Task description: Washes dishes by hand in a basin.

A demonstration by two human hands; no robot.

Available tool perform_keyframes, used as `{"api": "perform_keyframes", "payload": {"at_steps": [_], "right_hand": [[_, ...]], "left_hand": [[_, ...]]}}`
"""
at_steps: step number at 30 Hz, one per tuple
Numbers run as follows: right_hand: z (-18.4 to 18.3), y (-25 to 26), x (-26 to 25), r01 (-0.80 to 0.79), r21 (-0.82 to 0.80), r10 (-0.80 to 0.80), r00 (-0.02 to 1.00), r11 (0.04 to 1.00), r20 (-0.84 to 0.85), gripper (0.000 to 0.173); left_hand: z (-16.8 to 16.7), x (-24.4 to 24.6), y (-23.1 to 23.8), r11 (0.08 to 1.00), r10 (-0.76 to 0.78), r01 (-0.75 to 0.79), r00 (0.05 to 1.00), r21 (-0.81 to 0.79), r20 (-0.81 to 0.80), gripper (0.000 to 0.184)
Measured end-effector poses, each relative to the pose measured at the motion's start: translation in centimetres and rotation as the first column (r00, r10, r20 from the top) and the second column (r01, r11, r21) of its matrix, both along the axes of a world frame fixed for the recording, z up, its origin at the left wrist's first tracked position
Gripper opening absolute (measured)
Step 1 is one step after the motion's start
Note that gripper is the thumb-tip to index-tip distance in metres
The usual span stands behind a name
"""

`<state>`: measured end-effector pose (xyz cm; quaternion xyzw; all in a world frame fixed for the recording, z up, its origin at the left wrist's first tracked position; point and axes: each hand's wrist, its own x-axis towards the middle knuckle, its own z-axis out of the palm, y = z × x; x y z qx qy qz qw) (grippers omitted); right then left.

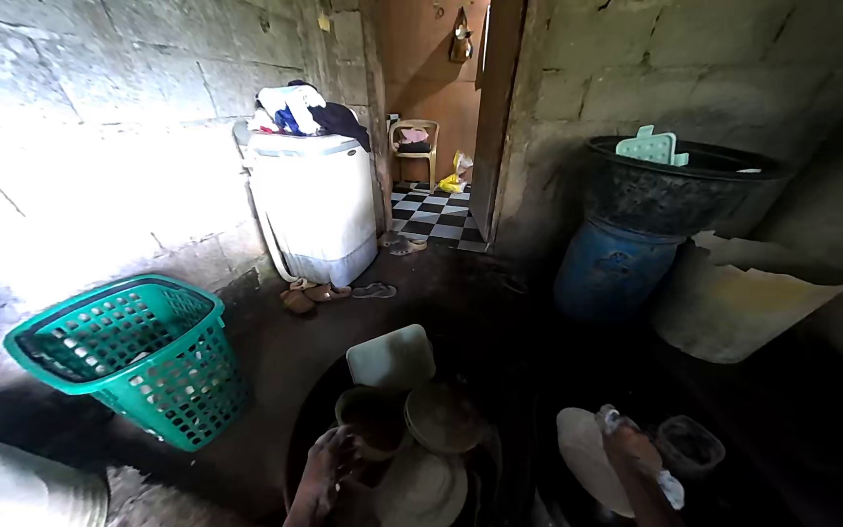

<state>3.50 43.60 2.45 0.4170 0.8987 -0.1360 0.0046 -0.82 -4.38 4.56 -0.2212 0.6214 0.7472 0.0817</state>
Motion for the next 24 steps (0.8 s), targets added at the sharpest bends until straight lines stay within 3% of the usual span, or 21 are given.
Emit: {"api": "perform_keyframes", "payload": {"at_steps": [3,7,9,11,14,20,24], "right_hand": [[-1.4,-1.3,0.4,-0.063,0.04,0.063,0.998,0.997,-0.012,0.047],[-6.7,-1.2,1.3,-0.043,0.071,0.057,0.976,0.997,-0.208,0.044],[-8.6,-0.6,2.4,-0.081,0.054,0.088,0.985,0.995,-0.146,0.039],[-6.6,-0.8,3.1,-0.091,-0.085,0.104,0.983,0.992,0.154,0.039],[-6.8,-1.2,3.2,-0.098,-0.092,0.123,0.94,0.991,0.319,0.038],[-3.1,-6.9,-1.7,-0.245,-0.105,0.258,0.956,0.964,0.139,0.041],[-0.8,-12.1,-4.0,-0.254,-0.43,0.283,0.959,0.866,0.004,0.048]], "left_hand": [[0.2,0.1,0.9,1.0,-0.016,0.016,1.0,-0.012,0.008,0.03],[-0.1,0.3,1.2,0.999,-0.037,0.038,0.999,-0.031,0.029,0.031],[-0.4,0.5,1.1,0.997,-0.06,0.062,0.998,-0.054,0.036,0.032],[-0.7,0.6,0.9,0.995,-0.071,0.074,0.996,-0.072,0.044,0.031],[-0.9,0.6,0.8,0.994,-0.078,0.082,0.995,-0.076,0.06,0.033],[-0.5,0.5,0.7,0.99,-0.091,0.096,0.995,-0.101,0.047,0.03],[0.0,0.6,0.7,0.989,-0.107,0.109,0.994,-0.098,0.028,0.03]]}}
